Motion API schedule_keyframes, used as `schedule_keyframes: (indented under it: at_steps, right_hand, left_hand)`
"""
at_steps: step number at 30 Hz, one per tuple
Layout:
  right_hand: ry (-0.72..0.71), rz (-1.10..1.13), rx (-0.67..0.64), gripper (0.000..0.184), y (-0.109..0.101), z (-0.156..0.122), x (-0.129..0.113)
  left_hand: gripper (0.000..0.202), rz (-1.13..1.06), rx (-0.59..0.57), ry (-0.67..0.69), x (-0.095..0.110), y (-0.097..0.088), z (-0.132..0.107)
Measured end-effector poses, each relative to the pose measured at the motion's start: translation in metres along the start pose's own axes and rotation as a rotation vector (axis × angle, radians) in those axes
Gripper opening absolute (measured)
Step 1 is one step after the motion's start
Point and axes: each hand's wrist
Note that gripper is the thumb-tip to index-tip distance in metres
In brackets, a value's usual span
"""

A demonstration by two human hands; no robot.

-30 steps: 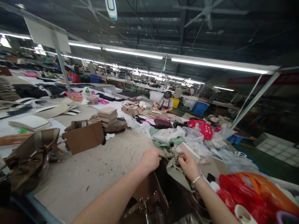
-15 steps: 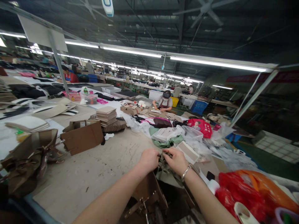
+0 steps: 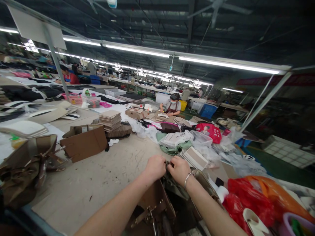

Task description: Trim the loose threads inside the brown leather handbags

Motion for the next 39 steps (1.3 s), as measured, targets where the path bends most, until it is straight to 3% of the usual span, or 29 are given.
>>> schedule_keyframes:
  at_steps: [5, 9, 15, 17, 23, 26, 32, 39]
  right_hand:
    - [0.083, 0.147, 0.074, 0.016, 0.005, -0.003, 0.003]
    - [0.112, 0.273, 0.142, 0.015, -0.007, -0.017, 0.011]
    - [0.384, 0.49, 0.129, 0.026, -0.024, -0.035, 0.042]
    - [0.407, 0.514, 0.126, 0.035, -0.024, -0.036, 0.049]
    - [0.171, 0.311, 0.132, 0.031, -0.023, -0.022, 0.031]
    - [0.081, 0.156, 0.046, 0.025, -0.021, -0.01, 0.011]
    - [0.075, -0.097, -0.111, 0.02, -0.016, 0.006, -0.012]
    - [0.185, -0.083, -0.082, 0.014, -0.014, 0.002, -0.013]
  left_hand:
    - [0.024, -0.003, -0.003, 0.004, 0.001, -0.001, 0.001]
    - [0.024, -0.017, -0.013, 0.006, 0.001, -0.003, 0.002]
    - [0.024, -0.015, -0.017, -0.011, 0.0, -0.003, 0.003]
    - [0.023, -0.013, -0.025, -0.008, 0.001, -0.002, 0.003]
    - [0.024, 0.003, -0.012, 0.004, 0.003, 0.0, 0.004]
    - [0.025, 0.014, -0.013, 0.002, 0.001, 0.0, 0.004]
    - [0.024, 0.007, -0.033, -0.022, -0.004, 0.001, 0.004]
    - [0.022, 0.011, -0.055, 0.017, 0.0, -0.001, 0.006]
Point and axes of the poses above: each hand's wrist, its own z-axis towards the middle knuckle, its own y-axis out of the palm, x = y × z, and after that the axes turned 10 degrees about x, right-handed
